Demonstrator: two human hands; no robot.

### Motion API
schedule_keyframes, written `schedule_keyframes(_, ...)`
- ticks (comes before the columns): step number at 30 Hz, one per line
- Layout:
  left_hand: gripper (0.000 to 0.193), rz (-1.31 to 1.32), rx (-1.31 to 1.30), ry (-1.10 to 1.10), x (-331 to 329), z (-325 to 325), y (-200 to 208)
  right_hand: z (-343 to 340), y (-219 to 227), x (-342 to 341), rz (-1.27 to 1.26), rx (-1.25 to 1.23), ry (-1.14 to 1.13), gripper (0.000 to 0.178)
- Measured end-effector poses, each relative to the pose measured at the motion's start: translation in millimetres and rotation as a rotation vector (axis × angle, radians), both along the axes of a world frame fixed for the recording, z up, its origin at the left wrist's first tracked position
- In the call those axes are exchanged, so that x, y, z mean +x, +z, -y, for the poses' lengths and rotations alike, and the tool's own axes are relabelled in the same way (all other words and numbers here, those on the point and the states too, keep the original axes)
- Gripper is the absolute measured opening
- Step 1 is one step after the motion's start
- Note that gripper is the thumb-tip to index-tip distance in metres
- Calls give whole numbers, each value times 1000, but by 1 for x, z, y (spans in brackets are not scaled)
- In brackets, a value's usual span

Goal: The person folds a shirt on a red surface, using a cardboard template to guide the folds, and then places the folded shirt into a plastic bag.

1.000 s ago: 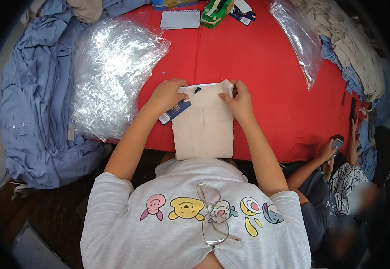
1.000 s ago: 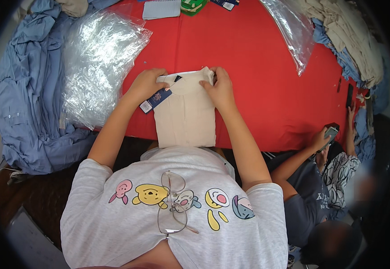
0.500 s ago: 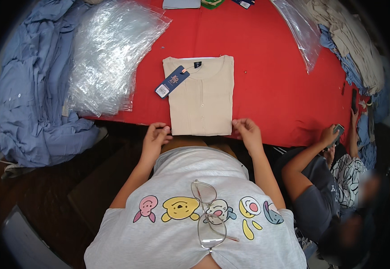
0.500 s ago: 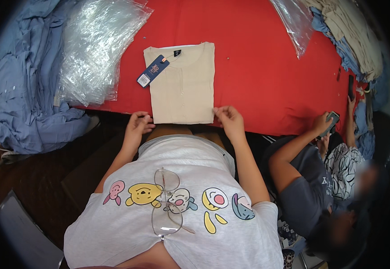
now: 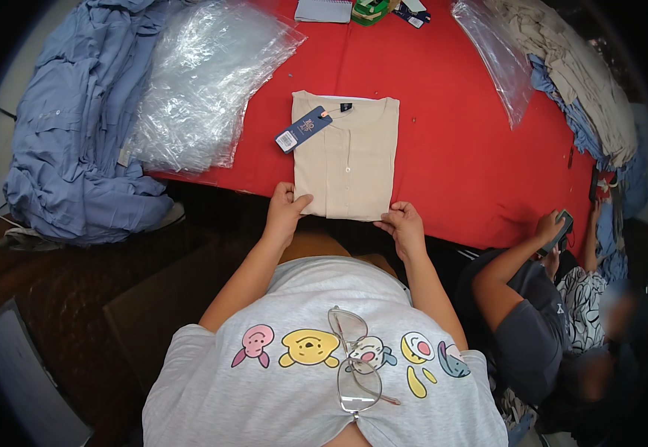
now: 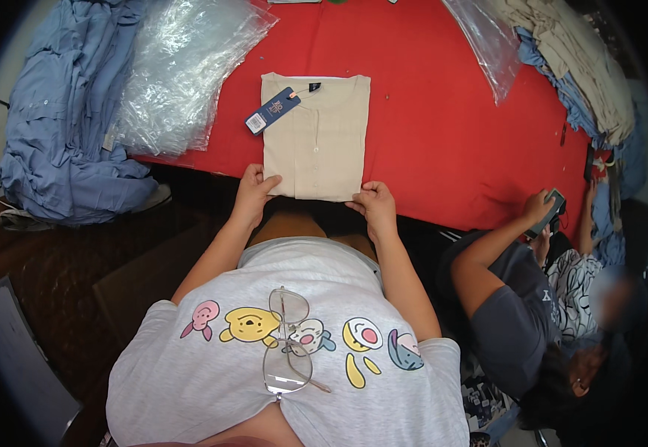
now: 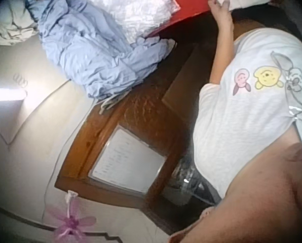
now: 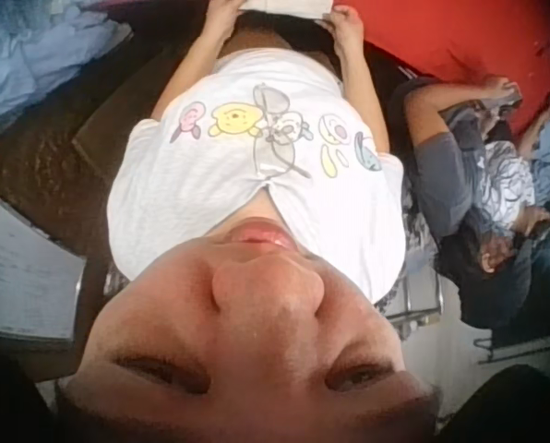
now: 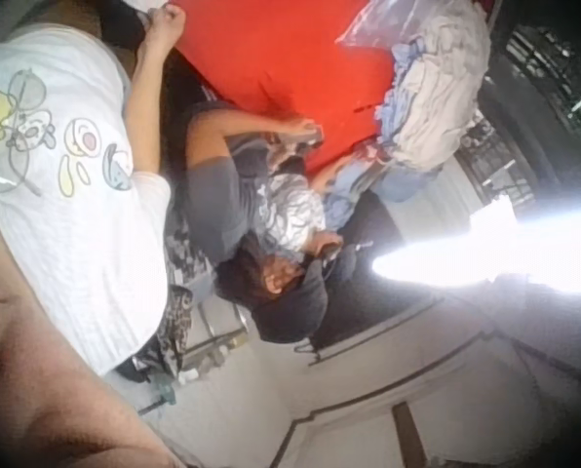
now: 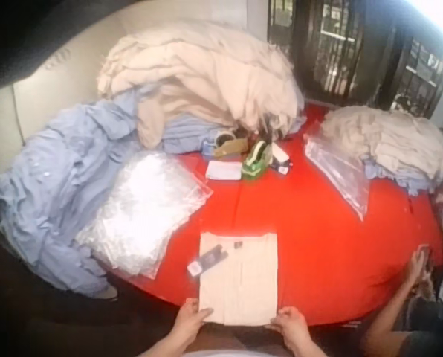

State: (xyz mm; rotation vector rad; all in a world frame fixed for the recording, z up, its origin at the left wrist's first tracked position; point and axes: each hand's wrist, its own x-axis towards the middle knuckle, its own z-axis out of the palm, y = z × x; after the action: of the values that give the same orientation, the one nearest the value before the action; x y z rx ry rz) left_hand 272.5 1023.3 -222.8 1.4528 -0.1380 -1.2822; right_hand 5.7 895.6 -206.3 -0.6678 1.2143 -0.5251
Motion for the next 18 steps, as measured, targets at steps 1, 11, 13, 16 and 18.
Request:
schedule_keyframes(1, 37, 98, 6, -30, 1, 9, 6, 4, 4, 3, -53, -15, 4, 28)
schedule_keyframes(11, 66, 199, -191, -111, 24, 81, 11, 37, 10, 45, -126, -120, 205, 42)
schedule_keyframes(13, 66, 303, -125, -147, 21, 79, 9, 29, 8, 38, -139, -108, 196, 37)
schedule_keyframes(16, 68, 363, -136, -187, 18, 71, 6, 6, 9, 34, -194, -180, 161, 33)
schedule_keyframes(18, 64, 482, -126, -198, 18, 66, 5, 4, 14, 31, -234, -148, 193, 33)
